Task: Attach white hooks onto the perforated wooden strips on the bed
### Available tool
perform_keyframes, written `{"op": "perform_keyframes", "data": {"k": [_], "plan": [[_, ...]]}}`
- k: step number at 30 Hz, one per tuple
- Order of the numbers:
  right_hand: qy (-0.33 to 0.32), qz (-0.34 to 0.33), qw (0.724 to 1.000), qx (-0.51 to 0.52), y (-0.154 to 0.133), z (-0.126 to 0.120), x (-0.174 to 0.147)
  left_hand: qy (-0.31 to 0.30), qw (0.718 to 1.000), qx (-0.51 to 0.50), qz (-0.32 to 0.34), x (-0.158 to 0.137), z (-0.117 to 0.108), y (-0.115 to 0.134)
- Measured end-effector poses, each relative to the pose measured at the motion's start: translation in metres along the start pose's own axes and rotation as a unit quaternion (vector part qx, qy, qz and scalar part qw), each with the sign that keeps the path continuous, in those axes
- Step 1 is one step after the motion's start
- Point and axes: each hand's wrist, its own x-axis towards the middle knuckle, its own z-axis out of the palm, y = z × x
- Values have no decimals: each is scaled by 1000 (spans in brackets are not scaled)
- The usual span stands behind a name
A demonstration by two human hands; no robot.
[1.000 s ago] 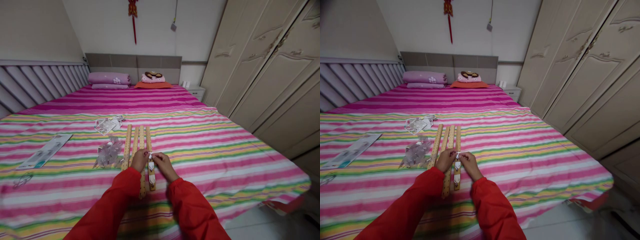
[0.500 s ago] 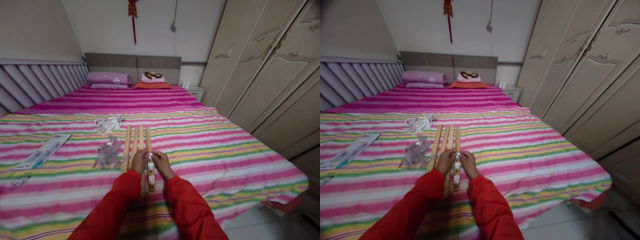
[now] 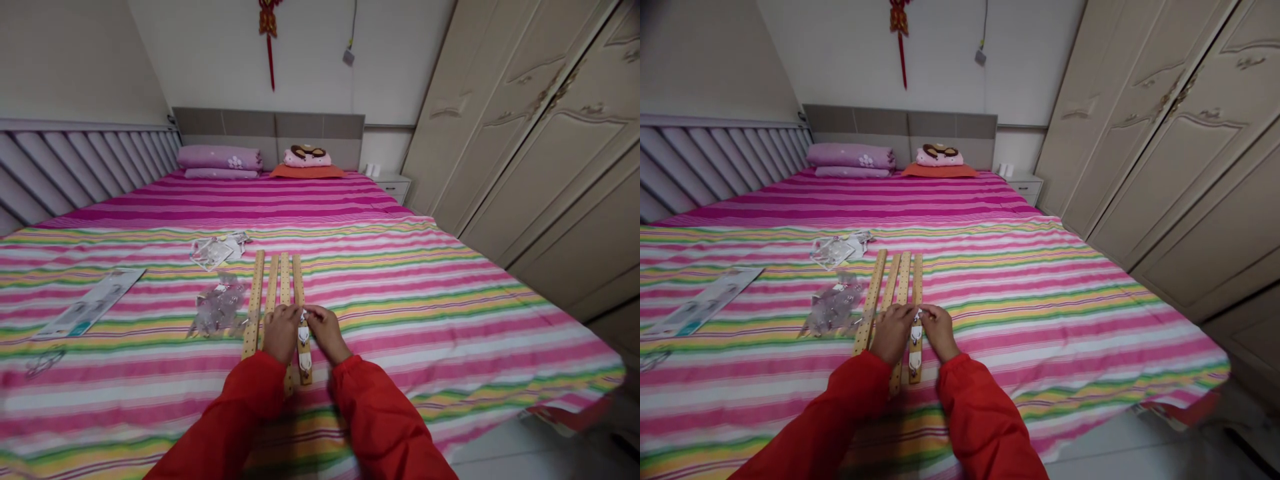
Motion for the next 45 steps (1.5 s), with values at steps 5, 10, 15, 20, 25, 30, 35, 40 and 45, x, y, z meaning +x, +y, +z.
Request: {"op": "perform_keyframes", "data": {"k": [5,10,15,20,25,30,35,40,45], "plan": [[-1,-36,997,-62,-2,0,-2,-22,998,44,29,1,-3,3],[-5,-47,995,-86,1,2,-2,-31,999,10,25,3,2,-2],[-17,-2,999,-34,10,5,4,-21,999,-26,6,3,8,-8],[-28,-14,999,-8,5,3,3,-46,998,-38,-31,5,4,-7],[0,-9,999,-33,0,1,0,-73,993,-51,-71,4,-4,-4],[3,-30,998,-63,-9,0,-4,-77,990,-73,-93,-1,-5,1],[-14,-64,994,-83,-18,-2,-10,-70,987,-101,-104,-1,2,5],[-18,-71,993,-93,-17,-3,-12,-61,980,-135,-131,1,2,8],[-12,-63,994,-93,-16,-5,-19,-77,976,-146,-142,-4,0,11]]}}
